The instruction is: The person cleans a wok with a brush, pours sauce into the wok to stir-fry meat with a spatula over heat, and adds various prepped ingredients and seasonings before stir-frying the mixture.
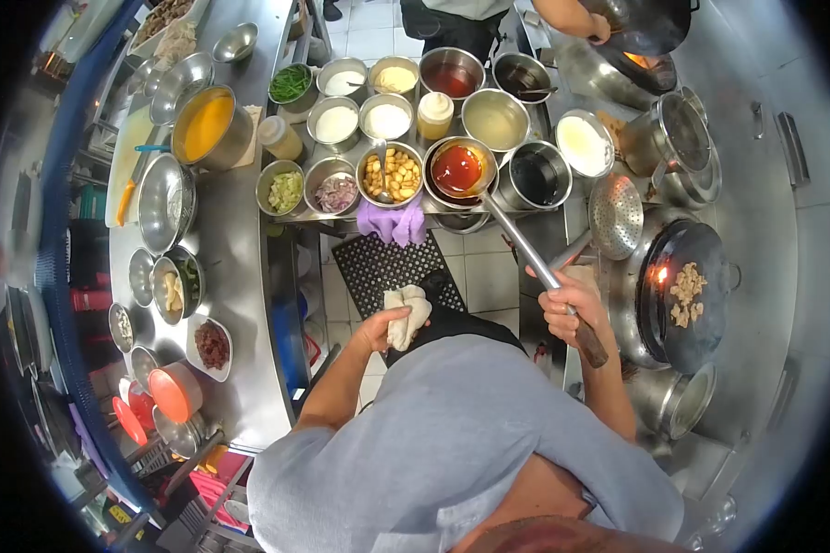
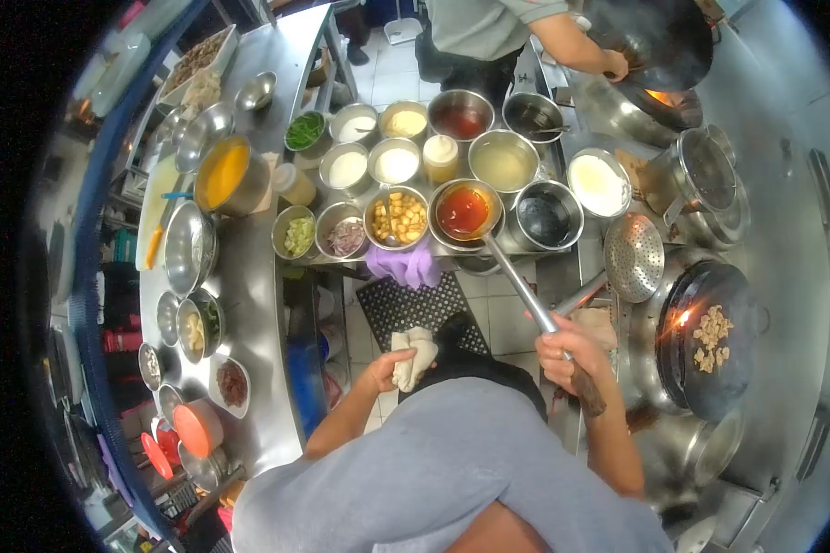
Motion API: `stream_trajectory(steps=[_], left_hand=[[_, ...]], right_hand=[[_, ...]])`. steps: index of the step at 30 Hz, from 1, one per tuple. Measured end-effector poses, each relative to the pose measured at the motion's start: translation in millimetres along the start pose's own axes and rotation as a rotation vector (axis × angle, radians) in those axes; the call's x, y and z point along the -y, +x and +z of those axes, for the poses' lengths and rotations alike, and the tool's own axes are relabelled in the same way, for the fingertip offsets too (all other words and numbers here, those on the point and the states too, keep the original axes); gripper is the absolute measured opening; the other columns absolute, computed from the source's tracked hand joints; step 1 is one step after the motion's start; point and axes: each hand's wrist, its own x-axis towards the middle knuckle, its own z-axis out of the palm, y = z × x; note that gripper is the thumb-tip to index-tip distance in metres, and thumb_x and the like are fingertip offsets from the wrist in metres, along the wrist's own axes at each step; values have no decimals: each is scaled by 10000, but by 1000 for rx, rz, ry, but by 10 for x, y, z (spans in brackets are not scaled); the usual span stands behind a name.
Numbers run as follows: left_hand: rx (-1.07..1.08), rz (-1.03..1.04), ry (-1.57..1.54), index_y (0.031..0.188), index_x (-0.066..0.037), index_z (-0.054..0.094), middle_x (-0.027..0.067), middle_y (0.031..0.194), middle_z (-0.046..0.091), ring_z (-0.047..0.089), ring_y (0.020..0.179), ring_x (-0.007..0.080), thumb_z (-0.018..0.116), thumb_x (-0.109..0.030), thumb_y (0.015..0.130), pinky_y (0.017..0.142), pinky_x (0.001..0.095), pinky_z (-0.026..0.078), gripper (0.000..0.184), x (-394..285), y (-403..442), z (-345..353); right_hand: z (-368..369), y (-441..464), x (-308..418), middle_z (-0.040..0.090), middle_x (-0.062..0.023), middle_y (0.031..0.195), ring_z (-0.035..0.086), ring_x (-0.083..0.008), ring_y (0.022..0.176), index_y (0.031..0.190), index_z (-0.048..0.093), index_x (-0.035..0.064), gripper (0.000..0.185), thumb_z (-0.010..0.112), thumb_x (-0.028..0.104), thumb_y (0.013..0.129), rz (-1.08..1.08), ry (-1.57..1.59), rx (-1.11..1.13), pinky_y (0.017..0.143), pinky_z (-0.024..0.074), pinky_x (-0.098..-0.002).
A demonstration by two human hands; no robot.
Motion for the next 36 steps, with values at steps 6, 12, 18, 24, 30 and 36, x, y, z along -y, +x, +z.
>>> stream_trajectory(steps=[6, 12, 18, 24, 30, 36], left_hand=[[-41, -30, 162, 1268, -1, 458, 167, 1105, 604, 644, 920, 291, 592, -317, 896, 765, 400, 557, 506, -302, 121, 350], [107, 87, 276, 1262, -20, 471, 169, 1050, 632, 649, 939, 292, 582, -336, 903, 709, 410, 562, 491, -394, 417, 711], [47, 78, 369, 1202, 9, 517, 184, 1018, 632, 656, 872, 291, 628, -381, 866, 687, 415, 563, 527, 109, 507, 1121], [33, -82, 336, 1143, -34, 577, 104, 994, 658, 655, 881, 190, 677, -377, 836, 746, 316, 555, 472, 1002, 461, 1089], [-118, -80, 265, 1126, -25, 593, 84, 1008, 660, 659, 839, 171, 695, -319, 827, 718, 299, 550, 432, 1535, 388, 1083], [-280, -38, 508, 1143, 1, 579, 87, 977, 647, 645, 835, 183, 678, -298, 829, 725, 304, 544, 445, 1528, 338, 892]], right_hand=[[-133, -55, -163, 404, -11, 662, 359, -55, 407, 1387, 322, 45, 509, 439, 50, 892, -44, 175, 103, 324, 294, -205], [-395, 37, -401, 409, -67, 746, 440, -109, 501, 1445, 100, -15, 583, 352, 59, 924, -18, 562, 516, 427, 399, -245], [-807, -575, -696, 417, -93, 778, 470, -150, 544, 1452, 24, -32, 605, 317, 88, 937, -158, 855, 788, 468, 428, -279], [-1587, -1785, -995, 412, -86, 788, 469, -155, 528, 1461, -16, -12, 625, 310, 104, 940, -543, 831, 665, 449, 417, -273], [-2564, -2825, -1110, 397, -23, 676, 392, -97, 482, 1291, 426, 22, 386, 433, 138, 923, -803, 202, -243, 428, 368, -231], [-3740, -2608, -1023, 409, 26, 584, 401, -76, 455, 1046, 495, 72, 235, 536, 132, 823, -829, -394, -1235, 384, 323, -247]])
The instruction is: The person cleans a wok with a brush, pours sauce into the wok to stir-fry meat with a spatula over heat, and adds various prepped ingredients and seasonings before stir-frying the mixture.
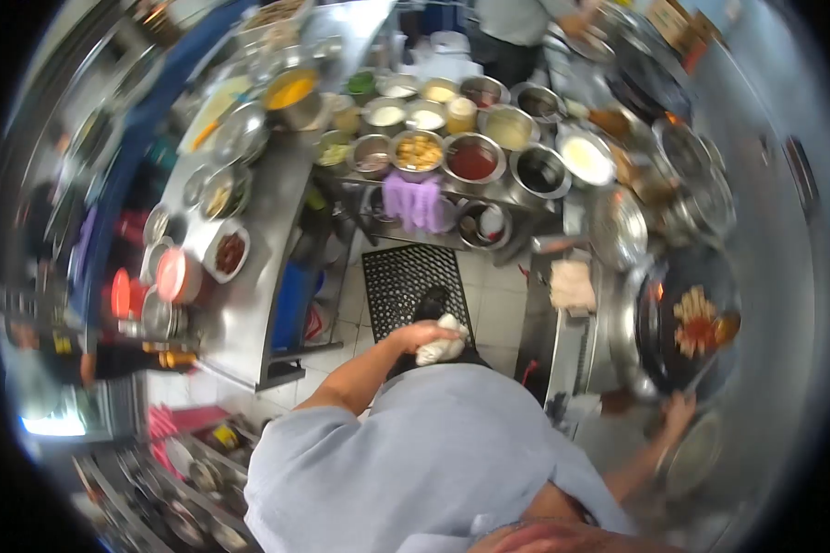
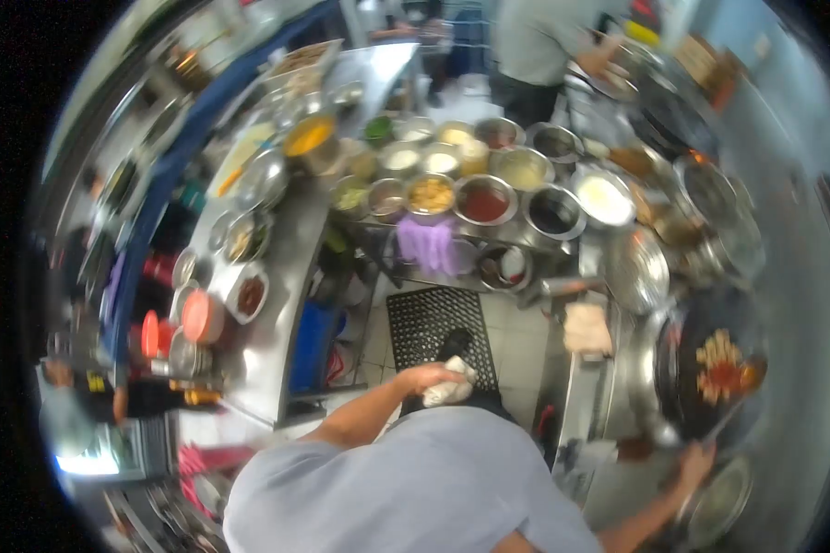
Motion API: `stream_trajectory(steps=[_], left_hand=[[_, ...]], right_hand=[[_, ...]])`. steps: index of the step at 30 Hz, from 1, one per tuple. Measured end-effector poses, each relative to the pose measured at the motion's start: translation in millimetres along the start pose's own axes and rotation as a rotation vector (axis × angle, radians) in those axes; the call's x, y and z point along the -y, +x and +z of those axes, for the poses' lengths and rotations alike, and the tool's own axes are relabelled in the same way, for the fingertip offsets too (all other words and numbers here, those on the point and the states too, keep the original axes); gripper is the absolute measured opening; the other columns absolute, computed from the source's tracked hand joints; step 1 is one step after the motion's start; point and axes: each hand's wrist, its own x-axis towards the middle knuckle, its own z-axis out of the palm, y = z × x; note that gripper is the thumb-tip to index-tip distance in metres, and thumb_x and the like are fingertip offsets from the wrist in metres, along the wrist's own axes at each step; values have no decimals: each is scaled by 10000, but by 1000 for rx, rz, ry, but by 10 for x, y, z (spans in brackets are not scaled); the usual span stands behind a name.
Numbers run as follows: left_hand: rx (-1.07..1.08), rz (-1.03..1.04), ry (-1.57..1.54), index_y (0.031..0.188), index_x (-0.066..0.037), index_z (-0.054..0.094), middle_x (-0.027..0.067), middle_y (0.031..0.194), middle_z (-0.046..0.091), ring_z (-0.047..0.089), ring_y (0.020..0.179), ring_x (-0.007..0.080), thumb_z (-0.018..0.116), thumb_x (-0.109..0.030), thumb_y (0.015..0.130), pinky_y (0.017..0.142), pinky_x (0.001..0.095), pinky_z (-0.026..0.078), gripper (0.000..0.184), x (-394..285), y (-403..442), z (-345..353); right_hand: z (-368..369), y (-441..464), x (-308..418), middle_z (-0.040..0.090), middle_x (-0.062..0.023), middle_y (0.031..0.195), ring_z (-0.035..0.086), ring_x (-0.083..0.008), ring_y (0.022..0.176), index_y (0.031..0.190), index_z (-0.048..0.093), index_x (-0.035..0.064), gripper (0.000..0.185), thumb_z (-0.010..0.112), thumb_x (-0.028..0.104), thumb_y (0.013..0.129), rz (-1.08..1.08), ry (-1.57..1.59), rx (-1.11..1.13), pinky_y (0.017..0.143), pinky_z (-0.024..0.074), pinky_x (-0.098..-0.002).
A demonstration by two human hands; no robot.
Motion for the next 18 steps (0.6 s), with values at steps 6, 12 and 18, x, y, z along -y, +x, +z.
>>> stream_trajectory(steps=[6, 12, 18], left_hand=[[-150, 39, -39, 1186, 15, 560, 119, 1052, 636, 635, 889, 203, 683, -292, 808, 762, 310, 523, 502, 39, -164, -429], [-399, 22, 19, 1139, 43, 587, 150, 1067, 633, 638, 881, 226, 705, -344, 765, 759, 310, 500, 552, 38, -184, -1076], [-456, 141, 69, 1091, 0, 627, 97, 948, 668, 644, 742, 202, 678, -371, 784, 637, 302, 503, 485, 245, -331, -2162]], right_hand=[[500, -652, -19, 397, -15, 653, 340, -92, 405, 1449, 246, 84, 542, 390, 92, 927, 123, 1666, 673, 365, 332, -236], [1470, -1589, 206, 396, -8, 586, 331, -116, 377, 1478, 178, 106, 595, 375, 121, 917, 452, 1794, 1035, 360, 340, -261], [2567, -1758, 232, 382, 1, 566, 302, -76, 337, 1460, 233, 116, 531, 345, 196, 947, 617, 1401, 1454, 280, 250, -257]])
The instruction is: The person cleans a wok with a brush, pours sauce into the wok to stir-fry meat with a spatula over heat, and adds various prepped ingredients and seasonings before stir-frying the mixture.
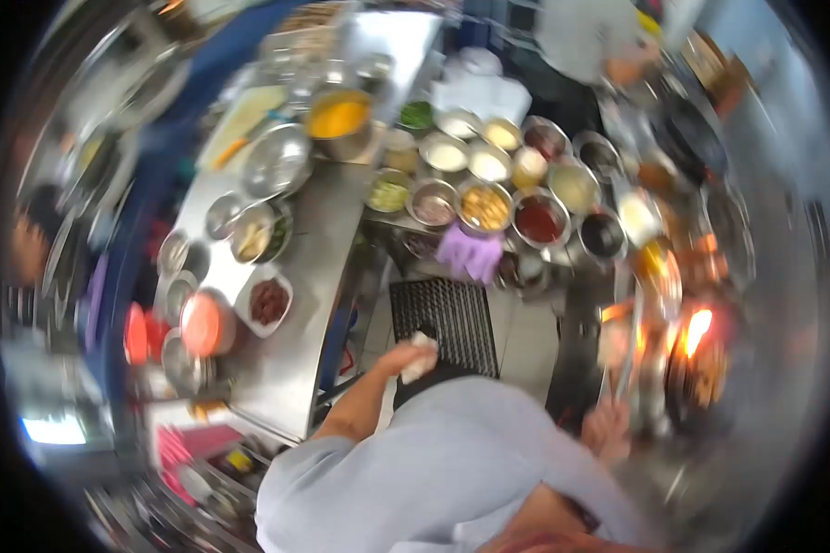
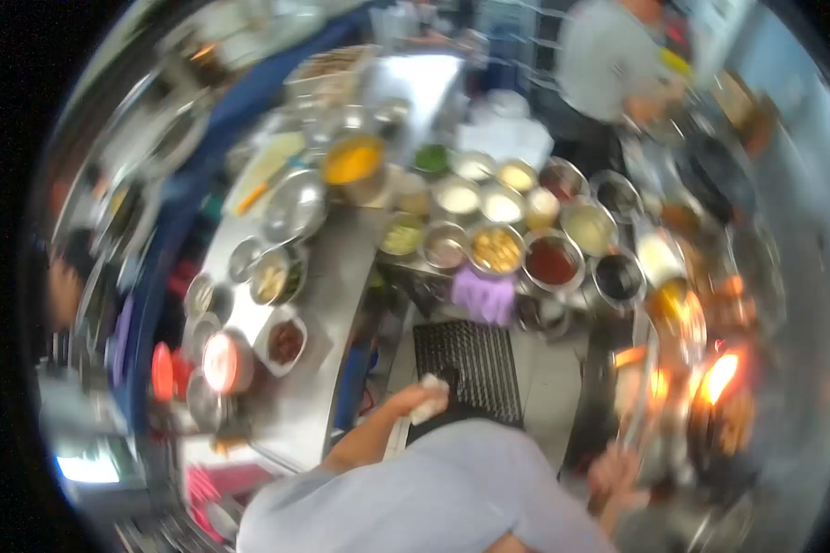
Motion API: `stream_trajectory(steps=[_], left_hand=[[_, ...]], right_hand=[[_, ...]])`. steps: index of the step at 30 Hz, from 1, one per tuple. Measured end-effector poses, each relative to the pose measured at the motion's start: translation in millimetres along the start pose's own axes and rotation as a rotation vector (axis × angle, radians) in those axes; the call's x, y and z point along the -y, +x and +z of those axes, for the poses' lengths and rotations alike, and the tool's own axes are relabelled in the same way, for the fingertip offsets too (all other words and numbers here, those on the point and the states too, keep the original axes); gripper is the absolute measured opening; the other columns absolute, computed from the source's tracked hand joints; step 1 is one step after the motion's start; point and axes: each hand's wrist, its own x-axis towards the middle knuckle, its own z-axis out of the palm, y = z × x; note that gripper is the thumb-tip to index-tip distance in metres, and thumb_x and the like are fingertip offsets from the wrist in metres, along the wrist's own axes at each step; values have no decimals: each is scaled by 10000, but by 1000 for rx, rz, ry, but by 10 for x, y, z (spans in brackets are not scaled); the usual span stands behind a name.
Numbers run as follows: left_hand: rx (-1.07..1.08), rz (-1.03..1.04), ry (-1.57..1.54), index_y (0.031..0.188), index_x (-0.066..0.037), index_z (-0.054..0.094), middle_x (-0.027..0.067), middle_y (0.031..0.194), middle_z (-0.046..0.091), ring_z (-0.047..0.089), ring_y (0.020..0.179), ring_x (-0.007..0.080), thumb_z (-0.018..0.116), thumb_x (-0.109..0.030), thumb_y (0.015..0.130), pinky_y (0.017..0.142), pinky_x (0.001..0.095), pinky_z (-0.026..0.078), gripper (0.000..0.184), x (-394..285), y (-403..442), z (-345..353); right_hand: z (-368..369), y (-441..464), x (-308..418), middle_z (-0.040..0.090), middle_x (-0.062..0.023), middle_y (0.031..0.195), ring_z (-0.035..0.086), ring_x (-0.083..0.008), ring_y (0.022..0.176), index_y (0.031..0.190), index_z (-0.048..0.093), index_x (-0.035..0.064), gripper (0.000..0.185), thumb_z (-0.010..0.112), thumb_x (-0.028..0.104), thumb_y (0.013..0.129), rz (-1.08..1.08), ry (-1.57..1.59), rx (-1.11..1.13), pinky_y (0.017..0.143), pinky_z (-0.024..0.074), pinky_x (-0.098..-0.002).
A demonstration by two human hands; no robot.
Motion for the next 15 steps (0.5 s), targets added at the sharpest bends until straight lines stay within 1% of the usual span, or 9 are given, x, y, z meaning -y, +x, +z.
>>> stream_trajectory(steps=[1, 3, 5, 7, 8, 10, 12, 14, 15], left_hand=[[16, -83, -83, 1074, -16, 630, 87, 910, 670, 647, 724, 200, 661, -369, 801, 624, 304, 508, 447, -35, -13, -214], [56, -201, -219, 1075, -41, 614, 87, 881, 666, 653, 722, 208, 622, -352, 841, 623, 314, 525, 389, -158, -366, -451], [82, -162, -299, 1093, -50, 594, 96, 889, 662, 658, 740, 219, 600, -338, 865, 635, 324, 536, 368, -457, -440, -620], [181, -164, -573, 1163, -30, 540, 122, 941, 654, 661, 793, 251, 569, -304, 897, 669, 342, 550, 383, -376, -524, -842], [178, -167, -592, 1163, -30, 540, 122, 941, 654, 661, 793, 251, 569, -304, 897, 669, 342, 550, 383, -396, -554, -928], [220, -234, -603, 1180, 6, 513, 144, 1004, 637, 655, 837, 277, 563, -288, 905, 695, 361, 550, 406, -422, -623, -1088], [186, -192, -583, 1177, 13, 514, 145, 1023, 632, 653, 851, 276, 571, -288, 899, 709, 368, 547, 414, -319, -554, -1122], [170, -156, -543, 1175, 20, 516, 146, 1042, 627, 651, 866, 275, 579, -288, 893, 723, 375, 544, 422, -225, -487, -1154], [153, -161, -526, 1180, 16, 517, 143, 1057, 622, 646, 886, 268, 592, -294, 884, 740, 376, 539, 435, -200, -452, -1155]], right_hand=[[25, 258, -164, 368, 10, 563, 300, -66, 338, 1442, 258, 80, 513, 344, 209, 953, 17, 142, 2, 281, 249, -239], [1067, 931, -563, 347, 26, 566, 314, -47, 357, 1368, 341, 18, 490, 474, 91, 902, -89, -453, -603, 301, 243, -207], [1077, 1271, -639, 359, 21, 575, 341, -62, 365, 1349, 360, 13, 522, 517, 29, 852, -72, -472, -573, 317, 273, -223], [1125, 1576, -787, 363, 11, 563, 364, -87, 365, 1332, 377, 15, 520, 506, 21, 827, 107, -822, -690, 335, 301, -248], [1132, 1680, -864, 363, 11, 563, 364, -87, 365, 1332, 377, 15, 520, 506, 21, 827, 124, -831, -691, 335, 301, -248], [1130, 1878, -1018, 354, 9, 545, 380, -104, 367, 1317, 393, 24, 528, 505, 17, 801, 199, -1208, -808, 350, 319, -262], [1181, 1950, -1128, 338, 14, 530, 372, -95, 366, 1326, 392, 34, 539, 509, 29, 800, 244, -1235, -819, 345, 305, -249], [1293, 1950, -1199, 336, 16, 535, 361, -85, 365, 1333, 384, 35, 542, 501, 25, 804, 161, -882, -789, 336, 285, -237], [1321, 1938, -1226, 344, 14, 556, 341, -61, 354, 1361, 341, 22, 536, 489, 61, 847, 156, -854, -747, 328, 301, -216]])
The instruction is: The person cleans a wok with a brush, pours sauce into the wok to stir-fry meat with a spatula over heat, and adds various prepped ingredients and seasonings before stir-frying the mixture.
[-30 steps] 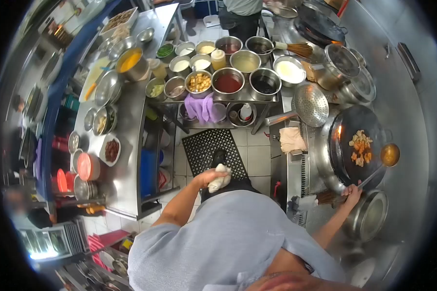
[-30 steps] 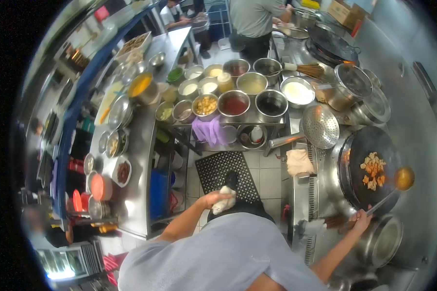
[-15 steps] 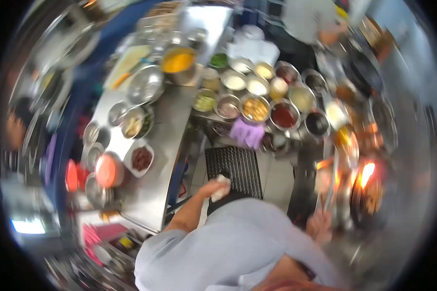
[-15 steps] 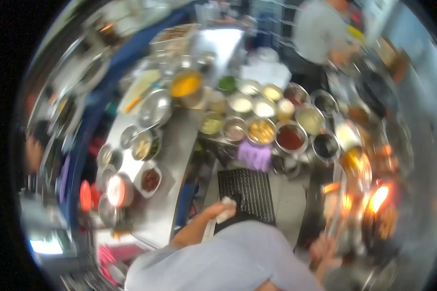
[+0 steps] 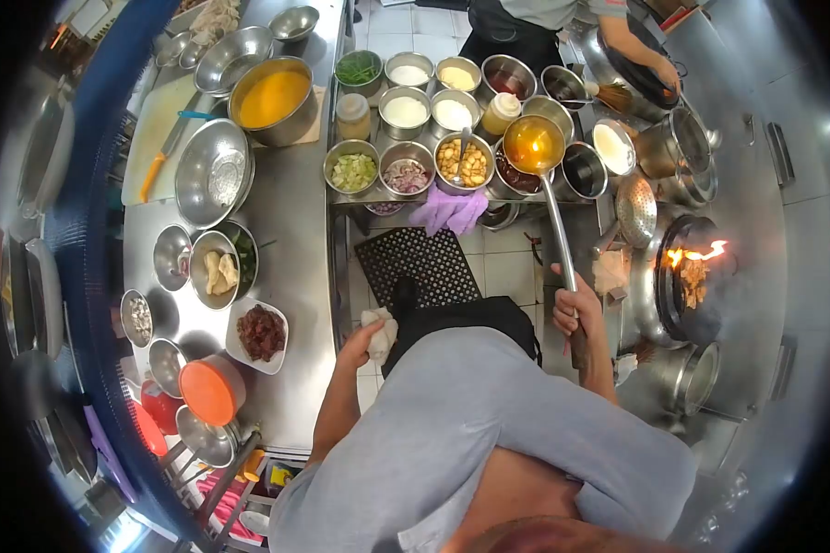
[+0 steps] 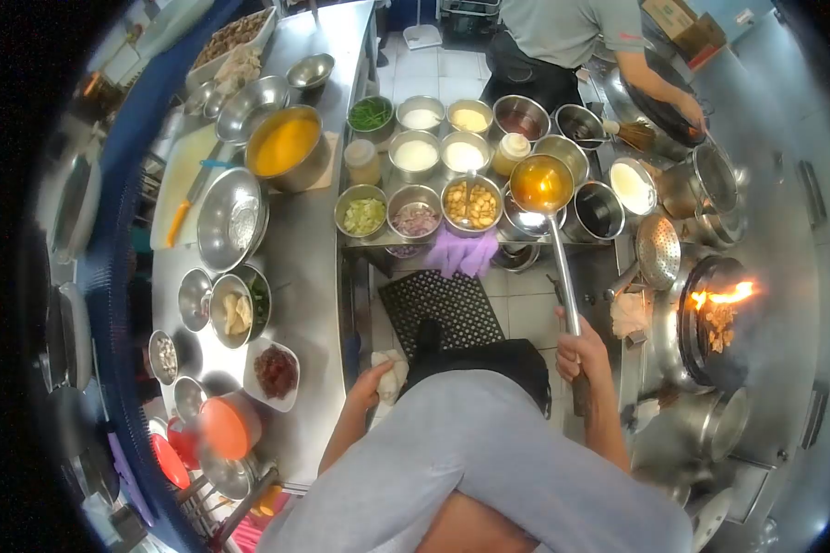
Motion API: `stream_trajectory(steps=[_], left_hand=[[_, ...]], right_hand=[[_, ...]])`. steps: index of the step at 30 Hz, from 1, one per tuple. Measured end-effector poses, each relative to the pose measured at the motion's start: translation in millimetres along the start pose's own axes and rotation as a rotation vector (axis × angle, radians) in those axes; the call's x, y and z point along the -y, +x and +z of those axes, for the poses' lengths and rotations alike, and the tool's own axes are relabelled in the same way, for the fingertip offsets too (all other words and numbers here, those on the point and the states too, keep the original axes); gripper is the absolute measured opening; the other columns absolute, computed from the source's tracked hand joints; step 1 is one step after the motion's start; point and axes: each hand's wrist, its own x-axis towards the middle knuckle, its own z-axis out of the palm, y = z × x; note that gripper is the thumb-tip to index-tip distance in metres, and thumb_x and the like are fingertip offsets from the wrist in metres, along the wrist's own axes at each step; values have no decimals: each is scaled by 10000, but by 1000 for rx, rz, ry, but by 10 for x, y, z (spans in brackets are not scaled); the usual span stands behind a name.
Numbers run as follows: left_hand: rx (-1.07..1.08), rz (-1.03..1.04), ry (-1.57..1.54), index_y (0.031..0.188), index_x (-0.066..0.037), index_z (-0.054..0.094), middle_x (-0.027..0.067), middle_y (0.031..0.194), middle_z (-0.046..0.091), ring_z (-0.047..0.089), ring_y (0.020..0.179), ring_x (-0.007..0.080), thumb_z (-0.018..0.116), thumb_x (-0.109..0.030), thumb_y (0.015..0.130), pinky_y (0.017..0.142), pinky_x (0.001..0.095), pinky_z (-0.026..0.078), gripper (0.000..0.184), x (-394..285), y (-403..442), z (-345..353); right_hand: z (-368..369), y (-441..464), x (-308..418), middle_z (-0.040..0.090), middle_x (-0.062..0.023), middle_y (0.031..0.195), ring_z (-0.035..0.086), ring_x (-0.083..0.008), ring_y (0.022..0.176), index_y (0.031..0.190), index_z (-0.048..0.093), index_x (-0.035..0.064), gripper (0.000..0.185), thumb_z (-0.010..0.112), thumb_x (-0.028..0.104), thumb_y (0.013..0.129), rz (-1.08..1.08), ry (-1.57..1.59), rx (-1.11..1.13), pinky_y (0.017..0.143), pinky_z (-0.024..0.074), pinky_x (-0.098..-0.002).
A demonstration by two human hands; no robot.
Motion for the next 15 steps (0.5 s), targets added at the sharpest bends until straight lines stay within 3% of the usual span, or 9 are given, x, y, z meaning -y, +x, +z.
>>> stream_trajectory(steps=[1, 3, 4, 7, 13, 15], left_hand=[[-15, -2, 18, 1185, 12, 517, 141, 1072, 617, 642, 906, 260, 606, -300, 875, 756, 377, 533, 449, 6, 42, -14], [-60, 7, 15, 1191, 8, 518, 136, 1073, 617, 635, 924, 252, 618, -304, 865, 765, 368, 527, 463, 6, 89, 3], [-118, 23, 13, 1197, 5, 519, 131, 1074, 618, 628, 942, 243, 630, -309, 855, 774, 360, 521, 477, 13, 96, 1], [-48, 69, -24, 1214, -6, 514, 117, 1081, 616, 621, 946, 229, 639, -306, 847, 778, 347, 514, 491, 89, 226, -126], [-100, 181, -21, 1107, -7, 596, 97, 956, 645, 637, 791, 210, 669, -295, 807, 679, 338, 518, 423, 70, 138, -5], [-106, 156, -7, 1124, -14, 589, 104, 963, 639, 635, 815, 213, 703, -338, 763, 704, 329, 518, 498, 186, 293, -130]], right_hand=[[33, -6, 7, 344, 14, 556, 341, -61, 354, 1361, 341, 22, 536, 489, 61, 847, -2, -8, -7, 328, 301, -216], [91, -25, 1, 326, 29, 541, 313, -60, 350, 1341, 380, 45, 490, 446, 21, 856, 26, 400, 95, 322, 274, -221], [102, -21, -11, 326, 29, 541, 313, -60, 350, 1341, 380, 45, 490, 446, 21, 856, 25, 393, 93, 322, 274, -221], [107, 81, -65, 334, 30, 549, 308, -58, 351, 1328, 398, 58, 458, 418, 14, 872, 30, 625, 132, 320, 271, -218], [-150, 293, -120, 376, 14, 559, 351, -101, 366, 1298, 411, 100, 497, 489, 51, 809, 55, -171, -189, 310, 317, -256], [-409, 464, -305, 410, -10, 566, 399, -125, 381, 1171, 444, 84, 387, 497, 45, 789, -41, -501, -268, 308, 341, -268]])
